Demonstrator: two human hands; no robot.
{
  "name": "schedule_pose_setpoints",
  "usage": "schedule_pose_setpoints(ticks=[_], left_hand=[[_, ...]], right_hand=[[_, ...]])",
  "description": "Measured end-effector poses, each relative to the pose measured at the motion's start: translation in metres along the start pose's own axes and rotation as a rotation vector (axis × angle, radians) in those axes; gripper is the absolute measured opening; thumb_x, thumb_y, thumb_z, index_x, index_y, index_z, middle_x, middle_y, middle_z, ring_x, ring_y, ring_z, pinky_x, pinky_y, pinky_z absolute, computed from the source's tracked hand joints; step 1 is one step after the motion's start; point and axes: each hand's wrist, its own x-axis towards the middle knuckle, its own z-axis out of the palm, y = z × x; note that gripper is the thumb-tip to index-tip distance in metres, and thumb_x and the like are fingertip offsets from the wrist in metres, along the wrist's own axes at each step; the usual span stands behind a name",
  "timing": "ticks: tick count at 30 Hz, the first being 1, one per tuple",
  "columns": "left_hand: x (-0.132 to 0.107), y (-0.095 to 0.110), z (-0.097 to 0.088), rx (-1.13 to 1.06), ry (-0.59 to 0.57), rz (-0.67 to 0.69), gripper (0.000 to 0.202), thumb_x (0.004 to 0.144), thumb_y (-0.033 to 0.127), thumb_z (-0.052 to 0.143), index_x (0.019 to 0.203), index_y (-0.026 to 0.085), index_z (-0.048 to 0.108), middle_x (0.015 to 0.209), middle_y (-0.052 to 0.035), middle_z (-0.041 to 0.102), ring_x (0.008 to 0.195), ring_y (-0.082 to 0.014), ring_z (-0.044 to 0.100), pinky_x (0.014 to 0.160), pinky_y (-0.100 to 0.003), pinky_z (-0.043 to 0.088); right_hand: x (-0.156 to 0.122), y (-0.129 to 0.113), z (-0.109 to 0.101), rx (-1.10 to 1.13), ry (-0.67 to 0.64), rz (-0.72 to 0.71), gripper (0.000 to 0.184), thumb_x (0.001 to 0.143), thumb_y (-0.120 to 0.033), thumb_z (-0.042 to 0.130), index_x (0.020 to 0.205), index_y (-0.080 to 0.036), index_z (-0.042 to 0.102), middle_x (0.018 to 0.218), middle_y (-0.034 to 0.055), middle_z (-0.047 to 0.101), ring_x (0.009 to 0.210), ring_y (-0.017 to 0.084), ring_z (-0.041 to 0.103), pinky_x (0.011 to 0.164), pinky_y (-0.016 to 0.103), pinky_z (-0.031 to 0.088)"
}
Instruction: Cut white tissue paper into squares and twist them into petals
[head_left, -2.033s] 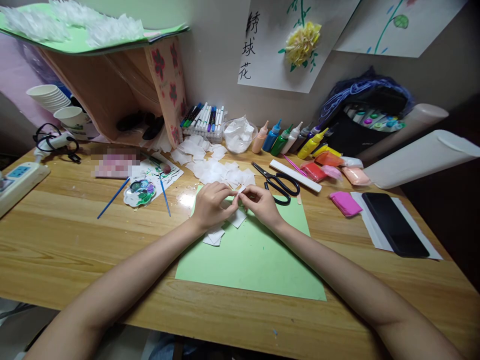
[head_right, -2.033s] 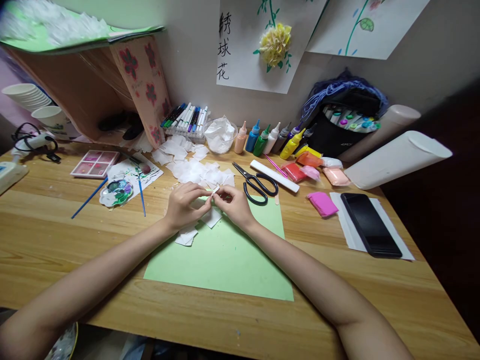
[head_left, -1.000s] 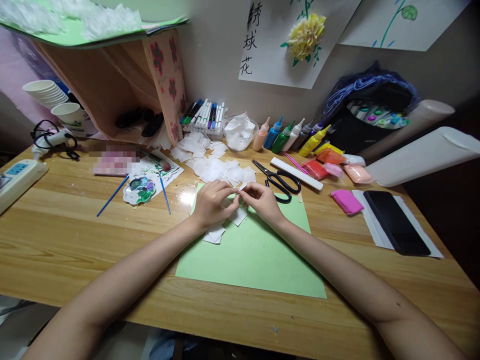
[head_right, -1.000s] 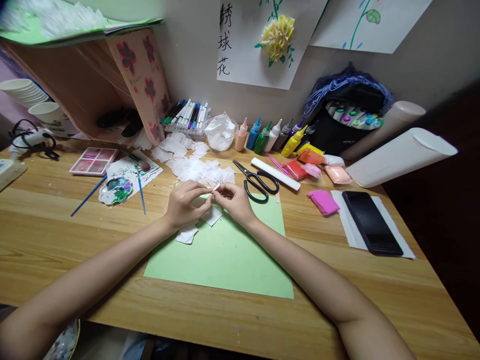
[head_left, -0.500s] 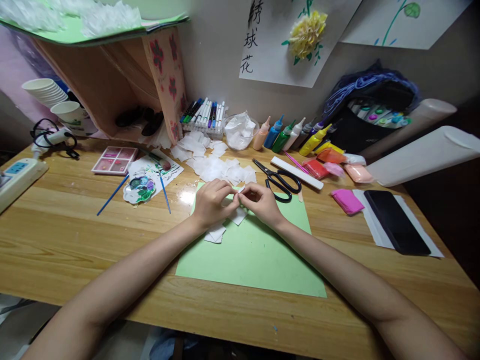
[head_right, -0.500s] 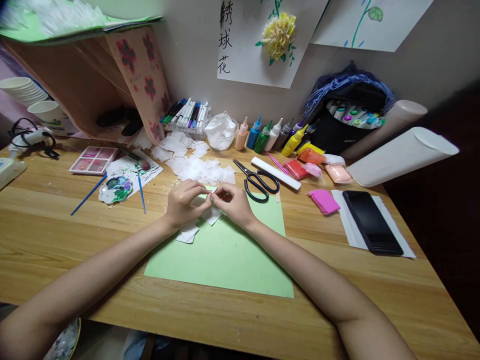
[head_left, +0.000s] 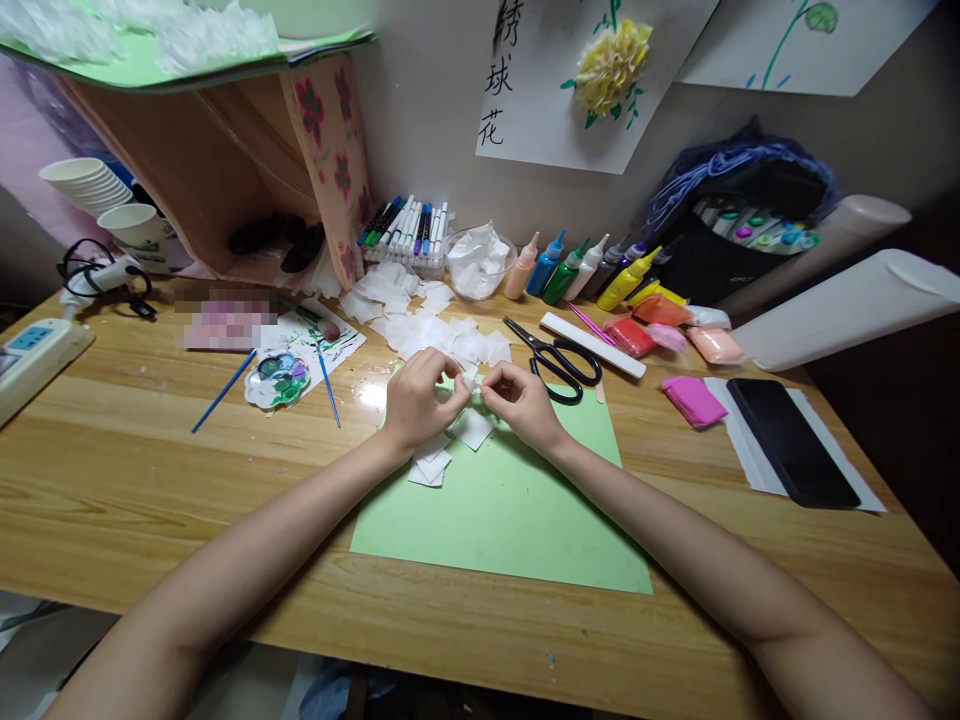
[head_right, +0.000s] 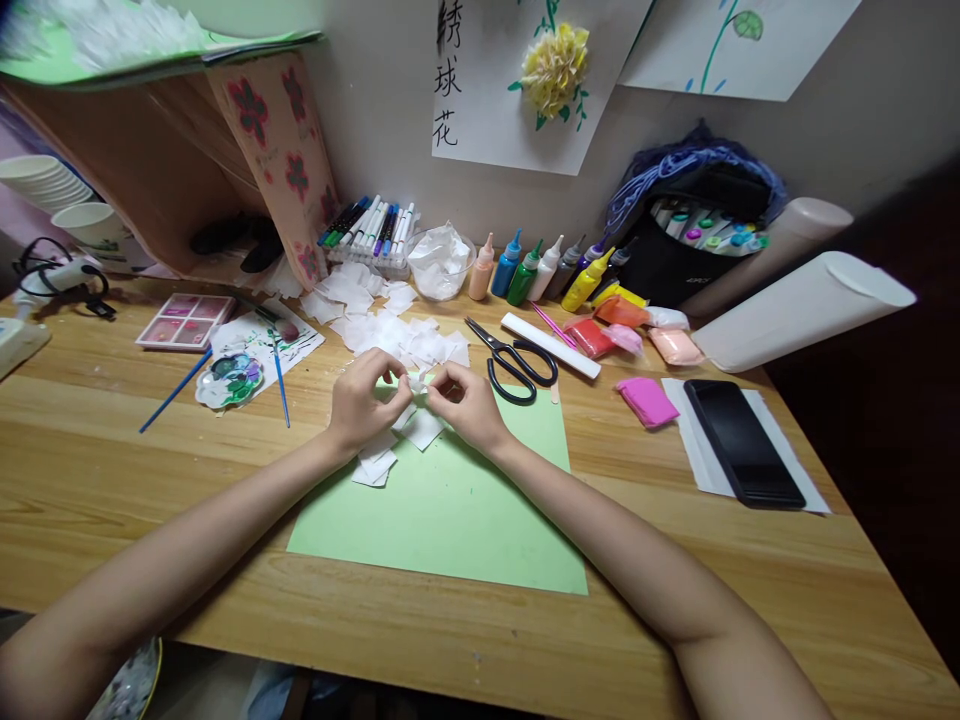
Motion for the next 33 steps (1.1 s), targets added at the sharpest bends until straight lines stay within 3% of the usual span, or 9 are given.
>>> schedule_pose_setpoints(ticks=[9,17,20,22,24,28,33], left_hand=[[0.001,-0.004,0.001,0.040,-0.053,-0.171,0.008,0.084,0.017,0.042,0.077,0.020,0.042,0.077,-0.0020,0.051,0.072,-0.0162,0.048,0.064,-0.028,0.036],[0.004,-0.013,0.003,0.027,0.023,-0.427,0.011,0.089,0.021,0.039,0.078,0.020,0.042,0.078,-0.0021,0.051,0.073,-0.0169,0.049,0.063,-0.029,0.035],[0.005,-0.020,0.003,0.057,0.072,-0.522,0.006,0.089,0.022,0.042,0.086,0.019,0.047,0.089,-0.0056,0.053,0.079,-0.0184,0.051,0.068,-0.031,0.039],[0.006,-0.020,0.003,0.069,0.115,-0.458,0.011,0.088,0.021,0.045,0.097,0.017,0.049,0.100,-0.0088,0.052,0.089,-0.0202,0.051,0.076,-0.034,0.041],[0.005,-0.016,0.002,0.069,0.103,-0.294,0.015,0.088,0.019,0.046,0.102,0.018,0.051,0.102,-0.0085,0.052,0.094,-0.0206,0.050,0.081,-0.035,0.040],[0.002,-0.005,0.001,0.097,-0.057,-0.003,0.011,0.088,0.024,0.050,0.091,0.019,0.059,0.088,-0.0050,0.057,0.089,-0.0200,0.050,0.078,-0.033,0.040],[-0.001,-0.003,0.002,0.054,-0.145,0.076,0.015,0.087,0.030,0.053,0.087,0.019,0.064,0.085,-0.0035,0.060,0.083,-0.0177,0.052,0.073,-0.031,0.041]], right_hand=[[0.000,0.001,-0.003,-0.012,0.038,0.033,0.006,0.076,-0.019,0.052,0.070,-0.019,0.048,0.063,-0.0031,0.046,0.055,0.010,0.040,0.051,0.024,0.031],[0.004,0.007,-0.004,0.031,0.118,0.038,0.008,0.080,-0.020,0.049,0.073,-0.020,0.046,0.066,-0.0028,0.046,0.057,0.010,0.041,0.054,0.025,0.033],[0.004,0.007,-0.004,0.037,0.110,0.042,0.008,0.081,-0.022,0.050,0.074,-0.019,0.047,0.066,-0.0029,0.047,0.056,0.010,0.042,0.054,0.025,0.033],[0.004,0.006,-0.003,0.023,0.089,0.042,0.009,0.081,-0.023,0.052,0.074,-0.019,0.049,0.066,-0.0028,0.047,0.056,0.010,0.042,0.054,0.025,0.034],[0.004,0.004,-0.003,0.007,0.070,0.042,0.010,0.081,-0.025,0.054,0.074,-0.018,0.051,0.067,-0.0025,0.048,0.057,0.010,0.043,0.055,0.025,0.035],[0.003,0.002,-0.002,0.003,0.055,0.037,0.010,0.081,-0.027,0.056,0.077,-0.017,0.055,0.068,-0.0019,0.050,0.057,0.010,0.044,0.056,0.025,0.035],[0.003,0.004,-0.002,-0.004,0.033,0.019,0.013,0.081,-0.030,0.058,0.079,-0.017,0.059,0.074,0.0006,0.056,0.060,0.011,0.048,0.056,0.025,0.037]])
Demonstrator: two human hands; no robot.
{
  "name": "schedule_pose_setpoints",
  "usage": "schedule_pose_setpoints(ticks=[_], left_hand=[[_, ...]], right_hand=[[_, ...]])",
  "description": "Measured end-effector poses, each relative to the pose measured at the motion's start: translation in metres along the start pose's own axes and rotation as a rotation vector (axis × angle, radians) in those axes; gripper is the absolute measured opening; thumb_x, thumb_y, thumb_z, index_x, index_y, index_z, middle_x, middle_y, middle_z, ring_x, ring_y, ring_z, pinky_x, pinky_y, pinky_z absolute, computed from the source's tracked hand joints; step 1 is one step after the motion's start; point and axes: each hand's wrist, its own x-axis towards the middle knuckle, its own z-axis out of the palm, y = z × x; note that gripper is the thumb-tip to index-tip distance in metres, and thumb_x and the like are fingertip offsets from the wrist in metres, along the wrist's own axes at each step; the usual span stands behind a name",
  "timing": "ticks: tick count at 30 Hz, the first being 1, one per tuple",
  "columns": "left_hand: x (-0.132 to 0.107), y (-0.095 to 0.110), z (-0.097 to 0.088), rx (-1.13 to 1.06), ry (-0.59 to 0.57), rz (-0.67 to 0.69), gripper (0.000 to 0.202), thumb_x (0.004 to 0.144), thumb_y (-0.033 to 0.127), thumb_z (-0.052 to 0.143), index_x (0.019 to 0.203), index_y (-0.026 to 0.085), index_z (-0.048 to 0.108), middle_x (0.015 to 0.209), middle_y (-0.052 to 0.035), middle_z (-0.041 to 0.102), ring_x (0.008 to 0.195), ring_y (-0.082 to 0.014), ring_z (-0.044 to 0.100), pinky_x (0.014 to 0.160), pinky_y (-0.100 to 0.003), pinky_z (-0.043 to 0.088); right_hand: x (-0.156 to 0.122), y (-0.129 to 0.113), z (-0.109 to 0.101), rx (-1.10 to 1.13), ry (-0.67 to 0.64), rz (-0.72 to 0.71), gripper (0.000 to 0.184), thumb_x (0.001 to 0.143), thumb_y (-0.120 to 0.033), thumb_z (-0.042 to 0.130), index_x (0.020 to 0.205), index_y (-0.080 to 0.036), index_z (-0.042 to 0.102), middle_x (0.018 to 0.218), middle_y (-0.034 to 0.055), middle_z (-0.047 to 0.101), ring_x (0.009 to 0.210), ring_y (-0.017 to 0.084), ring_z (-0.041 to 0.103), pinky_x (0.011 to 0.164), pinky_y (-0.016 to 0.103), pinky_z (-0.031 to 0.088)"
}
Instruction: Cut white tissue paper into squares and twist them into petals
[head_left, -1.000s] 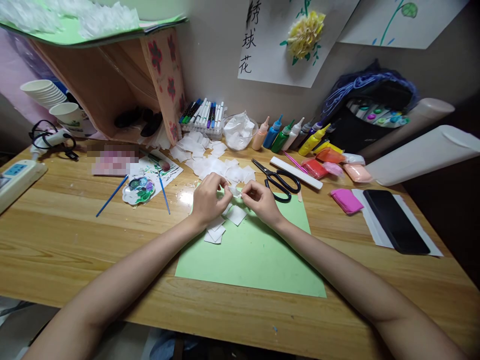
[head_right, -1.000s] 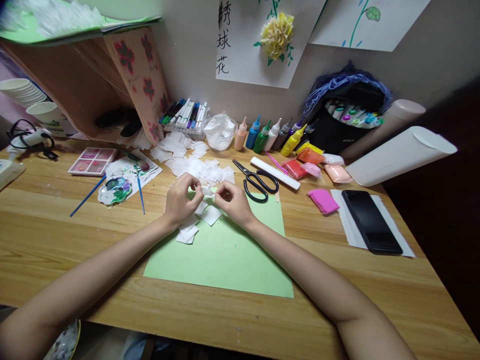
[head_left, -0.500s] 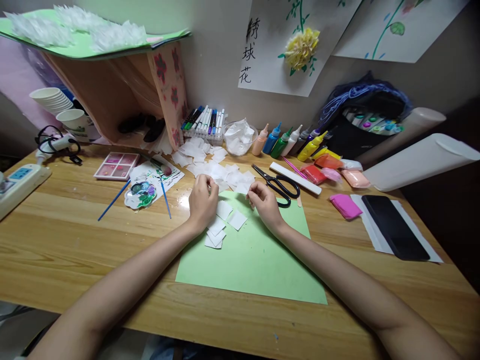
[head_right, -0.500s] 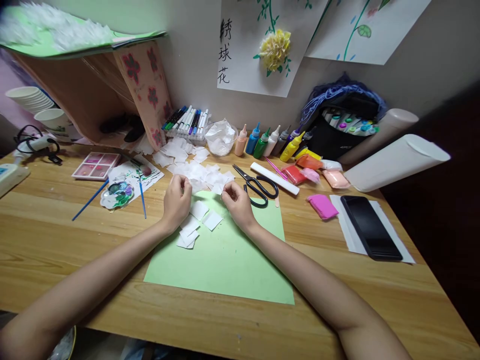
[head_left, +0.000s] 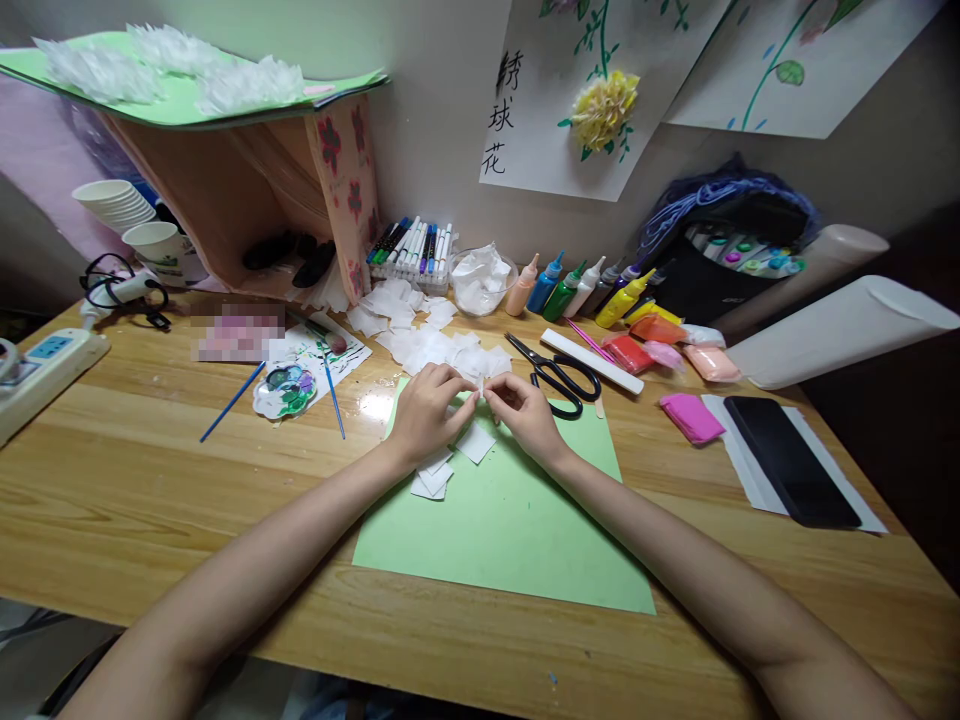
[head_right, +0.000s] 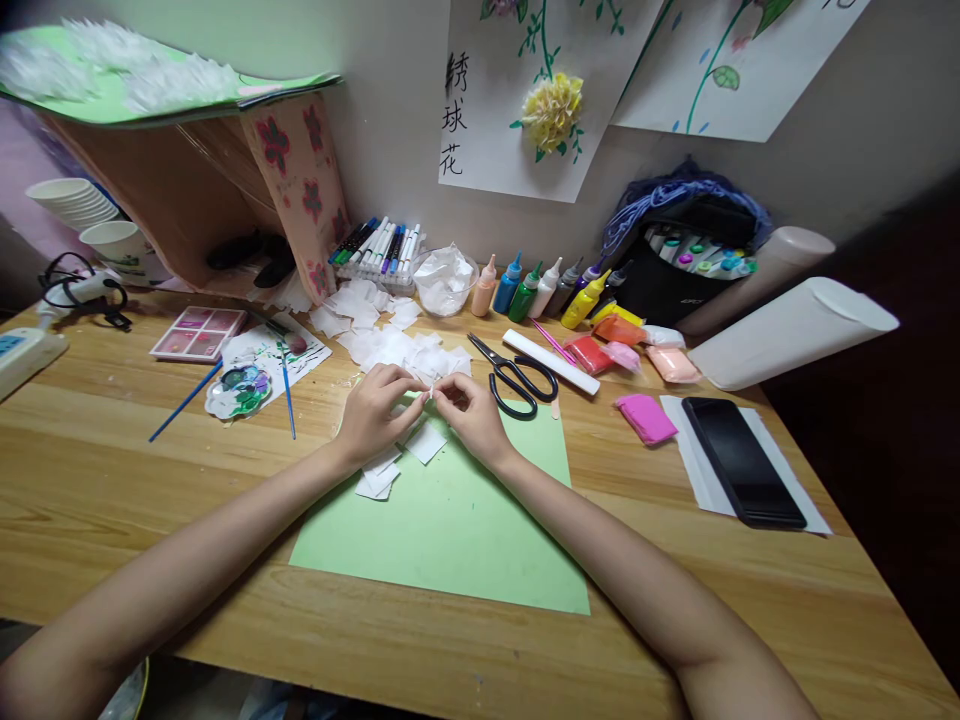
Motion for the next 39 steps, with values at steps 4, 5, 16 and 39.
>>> schedule_pose_setpoints(ticks=[4,5,16,39], left_hand=[[-0.0004,-0.0020,0.0007,-0.043,-0.002,0.008,0.016,0.085,0.032,0.055,0.086,0.019,0.064,0.084,-0.0035,0.061,0.082,-0.0173,0.052,0.072,-0.030,0.041],[-0.0002,-0.0024,0.0005,-0.057,-0.002,0.006,0.016,0.085,0.033,0.056,0.087,0.019,0.064,0.084,-0.0036,0.060,0.082,-0.0173,0.052,0.071,-0.030,0.041],[0.0065,-0.0077,-0.0046,-0.322,0.015,-0.184,0.019,0.090,0.027,0.048,0.073,0.018,0.053,0.076,-0.0013,0.055,0.076,-0.0151,0.051,0.069,-0.029,0.040],[-0.0006,-0.0003,-0.0013,0.005,0.070,-0.036,0.015,0.083,0.032,0.058,0.081,0.020,0.066,0.078,-0.0028,0.061,0.078,-0.0162,0.053,0.068,-0.029,0.040]], right_hand=[[-0.0004,0.0004,0.0001,-0.010,-0.003,-0.010,0.017,0.083,-0.033,0.056,0.080,-0.017,0.063,0.083,0.0044,0.061,0.065,0.013,0.052,0.057,0.026,0.040],[-0.0006,0.0003,0.0001,-0.010,-0.007,-0.008,0.018,0.083,-0.033,0.055,0.080,-0.017,0.063,0.085,0.0050,0.061,0.066,0.013,0.052,0.057,0.026,0.040],[0.0031,-0.0004,-0.0009,0.002,-0.089,-0.035,0.018,0.077,-0.035,0.064,0.073,-0.017,0.061,0.074,0.0007,0.050,0.067,0.013,0.048,0.062,0.027,0.038],[0.0018,-0.0046,-0.0026,-0.081,-0.097,-0.056,0.035,0.086,-0.033,0.050,0.055,-0.018,0.054,0.067,0.0011,0.050,0.068,0.015,0.050,0.068,0.029,0.037]])
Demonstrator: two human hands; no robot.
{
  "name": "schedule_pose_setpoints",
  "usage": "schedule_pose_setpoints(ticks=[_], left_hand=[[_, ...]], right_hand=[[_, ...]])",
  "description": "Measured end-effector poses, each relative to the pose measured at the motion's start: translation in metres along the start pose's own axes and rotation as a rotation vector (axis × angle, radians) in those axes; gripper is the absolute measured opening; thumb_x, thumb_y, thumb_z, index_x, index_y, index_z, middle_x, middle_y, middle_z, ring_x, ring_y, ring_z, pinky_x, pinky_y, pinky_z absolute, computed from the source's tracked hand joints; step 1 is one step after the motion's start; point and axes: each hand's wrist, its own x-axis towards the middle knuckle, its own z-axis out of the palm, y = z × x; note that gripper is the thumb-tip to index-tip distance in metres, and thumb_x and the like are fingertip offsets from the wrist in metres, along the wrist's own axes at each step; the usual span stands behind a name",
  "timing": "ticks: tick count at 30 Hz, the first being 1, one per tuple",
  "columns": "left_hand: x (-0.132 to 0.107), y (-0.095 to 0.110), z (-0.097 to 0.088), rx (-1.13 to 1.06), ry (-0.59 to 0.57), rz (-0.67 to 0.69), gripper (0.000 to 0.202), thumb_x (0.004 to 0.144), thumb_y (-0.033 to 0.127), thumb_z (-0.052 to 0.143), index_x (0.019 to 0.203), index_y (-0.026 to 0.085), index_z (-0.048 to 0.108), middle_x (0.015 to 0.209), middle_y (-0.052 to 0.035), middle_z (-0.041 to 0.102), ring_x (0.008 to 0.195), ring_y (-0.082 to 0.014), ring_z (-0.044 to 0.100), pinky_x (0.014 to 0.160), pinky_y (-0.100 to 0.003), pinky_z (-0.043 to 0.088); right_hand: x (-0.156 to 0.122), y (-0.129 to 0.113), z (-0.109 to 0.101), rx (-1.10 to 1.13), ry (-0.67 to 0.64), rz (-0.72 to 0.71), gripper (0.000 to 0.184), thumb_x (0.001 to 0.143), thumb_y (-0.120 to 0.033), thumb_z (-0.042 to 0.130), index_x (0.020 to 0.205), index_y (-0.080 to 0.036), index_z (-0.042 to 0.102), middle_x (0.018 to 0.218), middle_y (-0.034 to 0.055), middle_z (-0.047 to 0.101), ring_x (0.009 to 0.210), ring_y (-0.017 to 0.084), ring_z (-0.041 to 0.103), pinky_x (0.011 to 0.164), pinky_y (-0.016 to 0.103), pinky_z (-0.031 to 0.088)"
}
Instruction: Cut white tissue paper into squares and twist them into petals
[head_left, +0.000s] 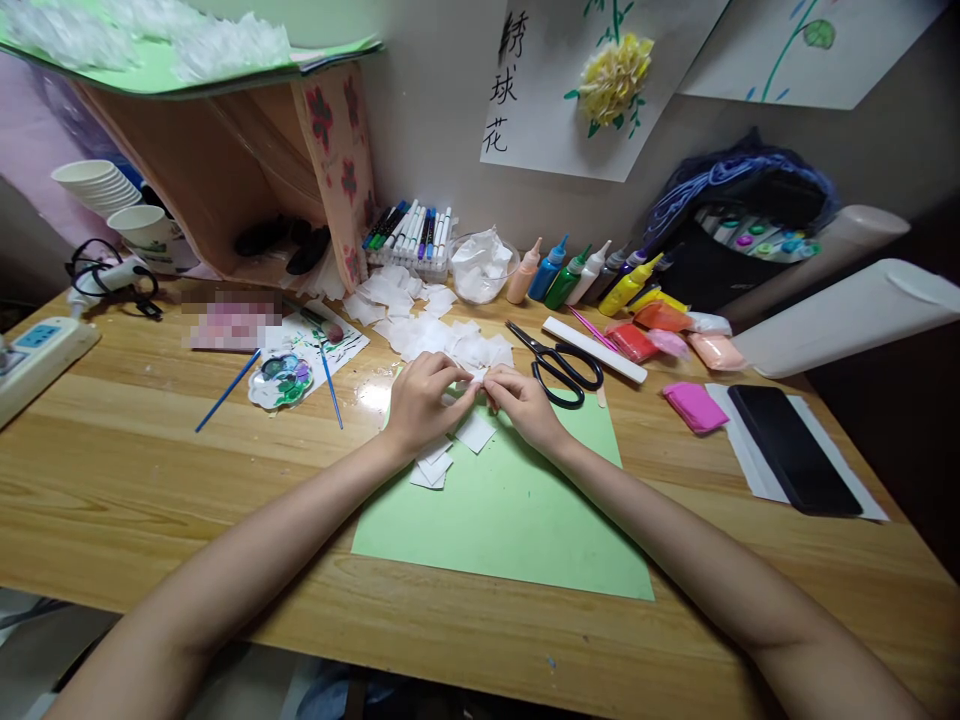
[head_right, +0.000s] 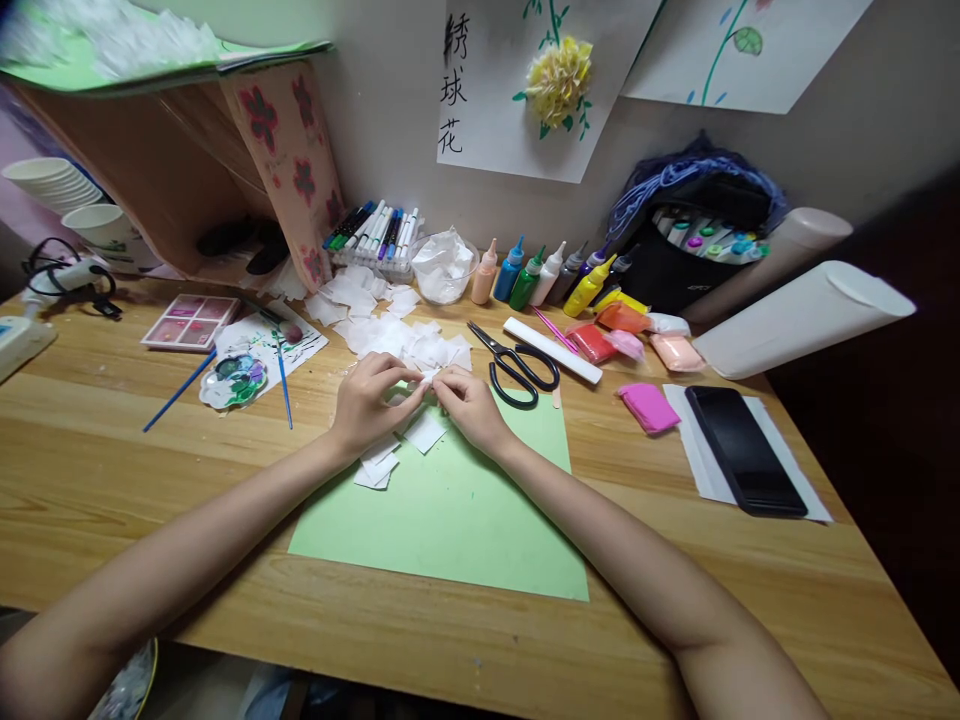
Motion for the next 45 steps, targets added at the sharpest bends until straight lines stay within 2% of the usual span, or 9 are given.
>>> schedule_pose_setpoints(ticks=[14,31,39,45], left_hand=[[0.0009,0.0006,0.0013,-0.022,-0.015,-0.045,0.009,0.076,0.022,0.060,0.069,0.019,0.058,0.072,-0.0010,0.057,0.074,-0.0155,0.052,0.065,-0.028,0.040],[0.0008,0.0016,0.0007,-0.027,-0.031,-0.055,0.013,0.076,0.027,0.062,0.067,0.018,0.058,0.071,-0.0011,0.058,0.072,-0.0152,0.052,0.063,-0.027,0.039],[0.0018,0.0021,0.0012,-0.046,-0.047,-0.080,0.011,0.074,0.022,0.061,0.065,0.019,0.056,0.069,-0.0004,0.055,0.072,-0.0153,0.052,0.063,-0.028,0.040],[0.0017,0.0016,0.0004,-0.058,-0.057,-0.080,0.012,0.074,0.021,0.061,0.064,0.018,0.056,0.070,-0.0004,0.055,0.073,-0.0153,0.052,0.063,-0.027,0.039]], right_hand=[[-0.0003,0.0006,0.0009,-0.011,-0.044,-0.001,0.026,0.084,-0.029,0.053,0.061,-0.018,0.059,0.073,0.0016,0.053,0.074,0.015,0.051,0.069,0.029,0.037],[-0.0013,-0.0025,0.0017,-0.035,-0.017,0.006,0.028,0.083,-0.025,0.052,0.056,-0.018,0.057,0.068,0.0007,0.052,0.070,0.015,0.050,0.068,0.029,0.037],[-0.0016,-0.0012,0.0013,-0.032,-0.035,0.008,0.025,0.083,-0.028,0.053,0.061,-0.018,0.062,0.072,0.0016,0.053,0.070,0.015,0.050,0.066,0.029,0.037],[-0.0016,0.0004,0.0014,-0.032,-0.045,0.021,0.016,0.081,-0.029,0.057,0.078,-0.018,0.069,0.076,0.0024,0.054,0.068,0.014,0.050,0.062,0.028,0.037]])
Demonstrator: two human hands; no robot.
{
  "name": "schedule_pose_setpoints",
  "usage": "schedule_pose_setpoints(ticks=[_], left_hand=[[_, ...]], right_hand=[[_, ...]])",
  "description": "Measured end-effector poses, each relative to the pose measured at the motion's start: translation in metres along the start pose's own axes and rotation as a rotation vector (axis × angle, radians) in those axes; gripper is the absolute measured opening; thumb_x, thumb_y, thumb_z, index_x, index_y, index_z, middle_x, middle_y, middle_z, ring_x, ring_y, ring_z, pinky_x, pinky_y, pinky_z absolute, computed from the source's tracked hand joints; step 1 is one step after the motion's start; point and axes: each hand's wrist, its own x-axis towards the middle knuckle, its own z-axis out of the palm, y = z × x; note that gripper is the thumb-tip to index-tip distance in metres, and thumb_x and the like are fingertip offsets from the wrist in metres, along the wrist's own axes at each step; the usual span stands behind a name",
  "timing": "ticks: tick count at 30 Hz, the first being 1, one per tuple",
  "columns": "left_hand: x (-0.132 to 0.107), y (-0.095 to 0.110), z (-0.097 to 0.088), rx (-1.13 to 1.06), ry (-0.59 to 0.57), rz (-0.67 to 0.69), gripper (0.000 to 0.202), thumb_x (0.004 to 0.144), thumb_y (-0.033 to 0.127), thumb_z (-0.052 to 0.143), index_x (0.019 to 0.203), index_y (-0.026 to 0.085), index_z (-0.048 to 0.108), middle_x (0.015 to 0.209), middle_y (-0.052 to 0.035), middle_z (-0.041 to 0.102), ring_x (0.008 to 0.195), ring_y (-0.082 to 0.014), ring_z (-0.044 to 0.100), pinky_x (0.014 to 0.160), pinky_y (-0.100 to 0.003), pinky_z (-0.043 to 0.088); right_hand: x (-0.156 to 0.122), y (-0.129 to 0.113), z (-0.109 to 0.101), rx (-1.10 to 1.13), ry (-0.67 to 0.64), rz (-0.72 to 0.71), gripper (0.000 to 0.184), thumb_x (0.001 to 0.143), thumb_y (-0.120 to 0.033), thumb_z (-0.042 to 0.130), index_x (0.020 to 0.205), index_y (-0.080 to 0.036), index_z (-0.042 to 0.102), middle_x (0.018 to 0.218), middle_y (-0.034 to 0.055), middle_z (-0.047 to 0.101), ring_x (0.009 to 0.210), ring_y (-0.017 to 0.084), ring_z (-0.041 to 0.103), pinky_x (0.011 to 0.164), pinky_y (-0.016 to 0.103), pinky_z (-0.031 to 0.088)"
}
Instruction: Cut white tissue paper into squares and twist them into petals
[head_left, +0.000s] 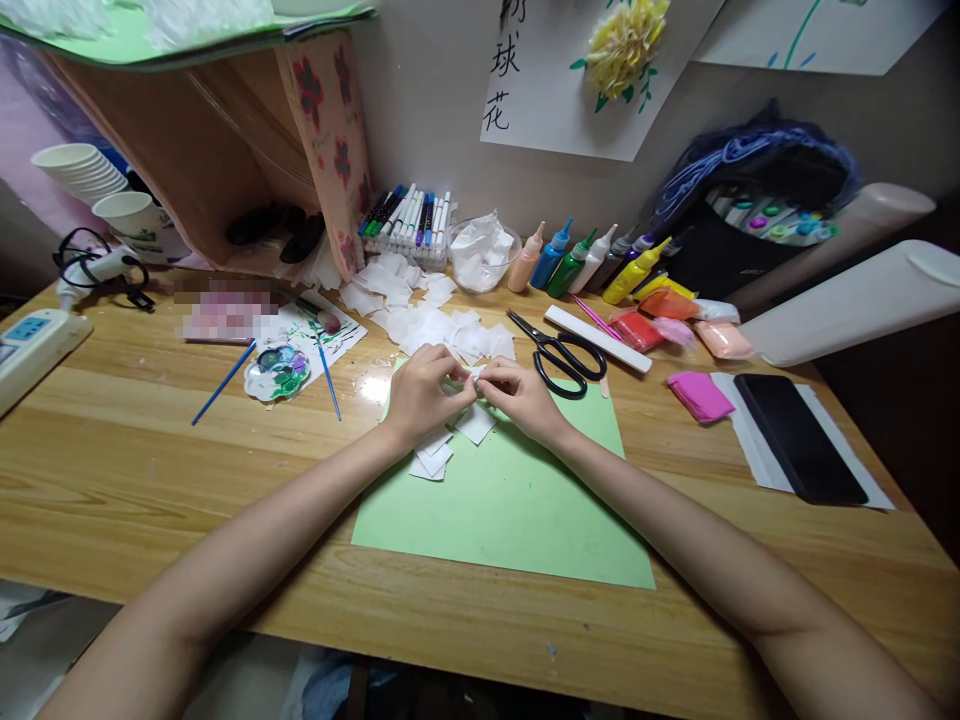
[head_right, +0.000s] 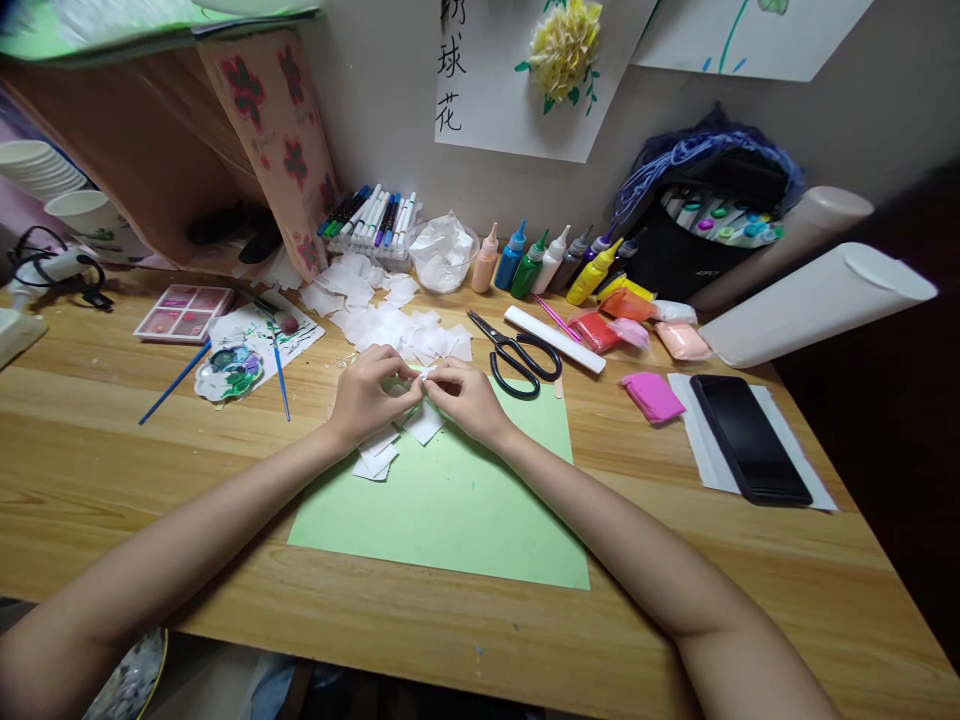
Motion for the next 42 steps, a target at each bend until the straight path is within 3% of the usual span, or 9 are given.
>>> schedule_pose_setpoints(ticks=[5,10,13,18,21,23,28,34,42], left_hand=[[0.000,-0.001,0.000,-0.028,-0.023,0.026,0.012,0.077,0.022,0.059,0.066,0.018,0.056,0.070,-0.0008,0.055,0.073,-0.0153,0.051,0.064,-0.028,0.040],[0.001,0.000,0.000,-0.018,-0.044,0.060,0.012,0.076,0.028,0.064,0.075,0.018,0.056,0.079,-0.0020,0.057,0.080,-0.0170,0.051,0.068,-0.029,0.040],[0.001,-0.001,0.000,-0.027,-0.048,0.035,0.013,0.084,0.029,0.056,0.077,0.018,0.055,0.082,-0.0027,0.058,0.082,-0.0170,0.051,0.070,-0.029,0.039],[0.005,-0.005,-0.001,-0.176,-0.010,-0.026,0.016,0.090,0.027,0.049,0.077,0.019,0.051,0.079,-0.0019,0.054,0.079,-0.0154,0.050,0.072,-0.029,0.039],[0.006,-0.008,-0.001,-0.258,-0.043,-0.047,0.017,0.089,0.028,0.049,0.075,0.019,0.049,0.076,-0.0008,0.052,0.076,-0.0145,0.050,0.069,-0.028,0.040],[0.006,-0.010,0.000,-0.258,-0.063,-0.068,0.018,0.089,0.028,0.050,0.074,0.019,0.049,0.075,-0.0005,0.051,0.075,-0.0145,0.049,0.069,-0.027,0.039],[0.005,-0.009,0.002,-0.154,0.023,-0.102,0.007,0.084,0.024,0.056,0.084,0.018,0.053,0.083,-0.0020,0.054,0.078,-0.0150,0.050,0.072,-0.028,0.040],[0.000,0.000,0.000,-0.016,0.048,0.096,0.010,0.083,0.026,0.057,0.090,0.020,0.061,0.086,-0.0034,0.058,0.084,-0.0171,0.052,0.075,-0.030,0.041],[-0.004,0.000,0.000,0.128,0.146,0.182,0.010,0.081,0.029,0.060,0.084,0.021,0.065,0.082,-0.0025,0.061,0.079,-0.0167,0.053,0.070,-0.030,0.038]], right_hand=[[0.000,0.000,0.001,0.009,0.043,-0.006,0.017,0.080,-0.030,0.058,0.074,-0.018,0.069,0.072,0.0021,0.054,0.067,0.014,0.050,0.061,0.028,0.036],[0.001,0.002,0.000,0.064,0.087,-0.016,0.032,0.086,-0.035,0.051,0.061,-0.017,0.061,0.065,0.0010,0.050,0.063,0.013,0.049,0.061,0.028,0.038],[0.001,0.005,-0.001,0.081,0.122,0.014,0.028,0.088,-0.037,0.048,0.076,-0.017,0.063,0.074,0.0017,0.052,0.059,0.011,0.047,0.057,0.027,0.038],[0.003,0.006,-0.001,0.051,0.162,0.040,0.029,0.078,-0.036,0.063,0.102,-0.019,0.061,0.089,0.0031,0.051,0.064,0.010,0.046,0.058,0.025,0.039],[0.004,0.005,-0.001,-0.001,0.115,-0.021,0.018,0.078,-0.035,0.063,0.078,-0.018,0.063,0.076,0.0010,0.049,0.066,0.012,0.045,0.060,0.026,0.037],[0.004,0.005,-0.001,0.010,0.113,-0.028,0.024,0.079,-0.036,0.062,0.066,-0.017,0.060,0.069,-0.0001,0.048,0.065,0.012,0.045,0.061,0.027,0.036],[0.004,0.007,-0.001,0.071,0.160,0.046,0.024,0.078,-0.039,0.063,0.070,-0.016,0.066,0.070,0.0011,0.052,0.063,0.012,0.047,0.059,0.027,0.036],[0.004,0.004,-0.001,0.061,0.162,0.062,0.025,0.079,-0.038,0.061,0.070,-0.016,0.069,0.067,0.0013,0.052,0.063,0.013,0.047,0.059,0.027,0.036],[0.003,0.004,-0.002,0.062,0.128,0.028,0.031,0.082,-0.038,0.059,0.059,-0.017,0.064,0.064,0.0003,0.049,0.064,0.013,0.047,0.062,0.028,0.035]])
